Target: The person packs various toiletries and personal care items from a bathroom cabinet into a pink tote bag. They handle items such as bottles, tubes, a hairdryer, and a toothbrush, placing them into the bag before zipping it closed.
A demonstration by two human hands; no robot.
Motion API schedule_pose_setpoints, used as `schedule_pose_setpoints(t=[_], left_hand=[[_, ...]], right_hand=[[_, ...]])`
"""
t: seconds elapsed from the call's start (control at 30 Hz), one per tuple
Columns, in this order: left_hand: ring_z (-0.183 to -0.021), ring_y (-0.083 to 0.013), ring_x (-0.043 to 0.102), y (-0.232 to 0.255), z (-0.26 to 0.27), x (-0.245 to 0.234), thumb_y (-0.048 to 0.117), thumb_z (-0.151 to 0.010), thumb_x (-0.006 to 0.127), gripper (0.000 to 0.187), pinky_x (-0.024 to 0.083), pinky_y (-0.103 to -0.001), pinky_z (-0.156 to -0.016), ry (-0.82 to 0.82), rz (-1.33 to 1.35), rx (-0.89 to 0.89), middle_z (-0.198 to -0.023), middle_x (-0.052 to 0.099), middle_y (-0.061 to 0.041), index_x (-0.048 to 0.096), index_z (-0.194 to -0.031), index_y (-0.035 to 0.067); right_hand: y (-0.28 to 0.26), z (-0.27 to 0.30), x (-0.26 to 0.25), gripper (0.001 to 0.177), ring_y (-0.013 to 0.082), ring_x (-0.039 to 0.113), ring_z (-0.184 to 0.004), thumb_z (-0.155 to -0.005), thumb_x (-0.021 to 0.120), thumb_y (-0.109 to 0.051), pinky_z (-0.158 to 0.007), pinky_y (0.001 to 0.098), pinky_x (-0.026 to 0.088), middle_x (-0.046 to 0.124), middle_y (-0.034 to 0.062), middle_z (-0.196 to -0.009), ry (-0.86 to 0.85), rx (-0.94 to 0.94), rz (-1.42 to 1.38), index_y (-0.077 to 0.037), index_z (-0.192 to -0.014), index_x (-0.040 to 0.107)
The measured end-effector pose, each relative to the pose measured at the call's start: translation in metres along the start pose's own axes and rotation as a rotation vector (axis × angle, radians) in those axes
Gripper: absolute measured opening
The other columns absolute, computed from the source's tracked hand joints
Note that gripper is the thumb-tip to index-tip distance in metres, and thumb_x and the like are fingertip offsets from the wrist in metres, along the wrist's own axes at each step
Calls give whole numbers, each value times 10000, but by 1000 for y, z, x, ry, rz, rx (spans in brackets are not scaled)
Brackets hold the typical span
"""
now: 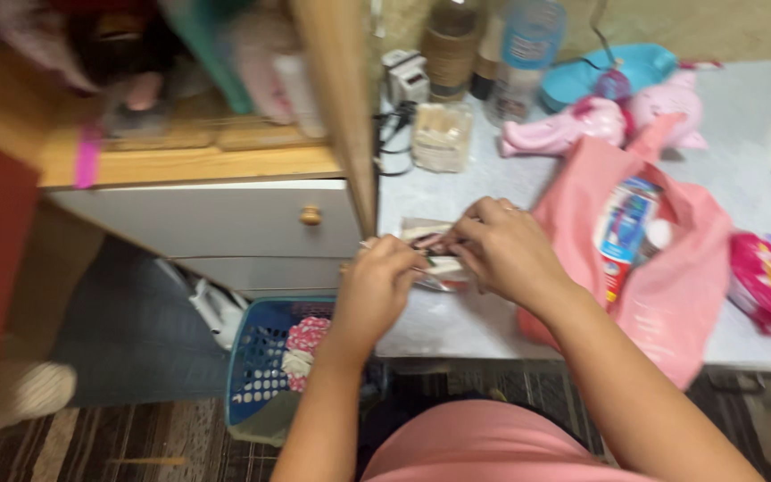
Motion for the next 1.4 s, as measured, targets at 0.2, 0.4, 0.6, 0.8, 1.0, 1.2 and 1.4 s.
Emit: schedule_pose_setpoints(t=[0.2, 0.4, 0.6, 0.8, 1.0, 1.2, 1.4], left_hand=[[-987, -303, 650, -9, 9, -1, 58, -841, 726, 94, 521, -419, -877, -39, 50, -9, -959, 672, -84, 753, -922, 95], [-1003, -308, 684, -10, 3, -9, 179, -913, 771, 193, 541, -397, -897, -2, 178, 58, -1080, 713, -103, 769, -1076, 75], [-887, -171, 714, -5, -19, -41, 237, -859, 808, 421, 594, -300, -758, 90, 425, -19, -1109, 719, -93, 711, -1239, 83], [-776, -101, 722, -1, -43, -100, 230, -877, 800, 234, 588, -267, -674, 134, 284, -8, -1009, 744, -42, 769, -1076, 110], [-917, -155, 724, -21, -62, -224, 174, -980, 810, 151, 577, -301, -845, 479, 62, 210, -984, 757, -25, 733, -1045, 62], [-773, -193, 752, -65, -100, -248, 146, -932, 803, 191, 582, -323, -703, 470, -31, 149, -899, 746, -91, 693, -1007, 9], [-711, -246, 749, -129, -128, -232, 140, -836, 830, 217, 573, -351, -674, 448, -100, -28, -800, 742, -129, 701, -917, -14]], right_hand=[[-5, -12, 16, 125, 333, 646, -901, -763, 794, -188, -777, 454, 525, 669, 88, -970, -58, 47, 181, -172, -880, 752], [-19, -24, -21, 143, 324, 662, -934, -750, 756, -133, -812, 440, 537, 695, 86, -1011, -12, -10, 111, -147, -891, 734], [-18, -27, -60, 129, 185, 751, -680, -927, 752, -139, -608, 309, 564, 718, 59, -879, 16, 448, -275, -59, -1027, 737], [-82, -60, -73, 134, 98, 696, -869, -953, 699, -47, -728, 235, 588, 705, 74, -1047, 243, 167, -487, -25, -1085, 713], [-93, -62, -61, 229, 135, 689, -977, -979, 662, -73, -791, 275, 568, 719, 70, -1158, 230, 107, -372, -50, -1198, 723], [-66, -47, -31, 277, 175, 712, -992, -921, 667, -98, -812, 314, 602, 710, 83, -1144, 197, 217, -331, -71, -1191, 719], [-31, -26, -8, 263, 175, 736, -939, -977, 645, -173, -809, 320, 601, 728, 106, -1083, 160, 349, -328, -90, -1210, 732]])
Point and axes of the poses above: each hand's wrist, its own z-axis away from the middle knuckle, its own x-axis out of the palm, y = z × x, the point moved 10 cm from there along -z, towards the middle knuckle
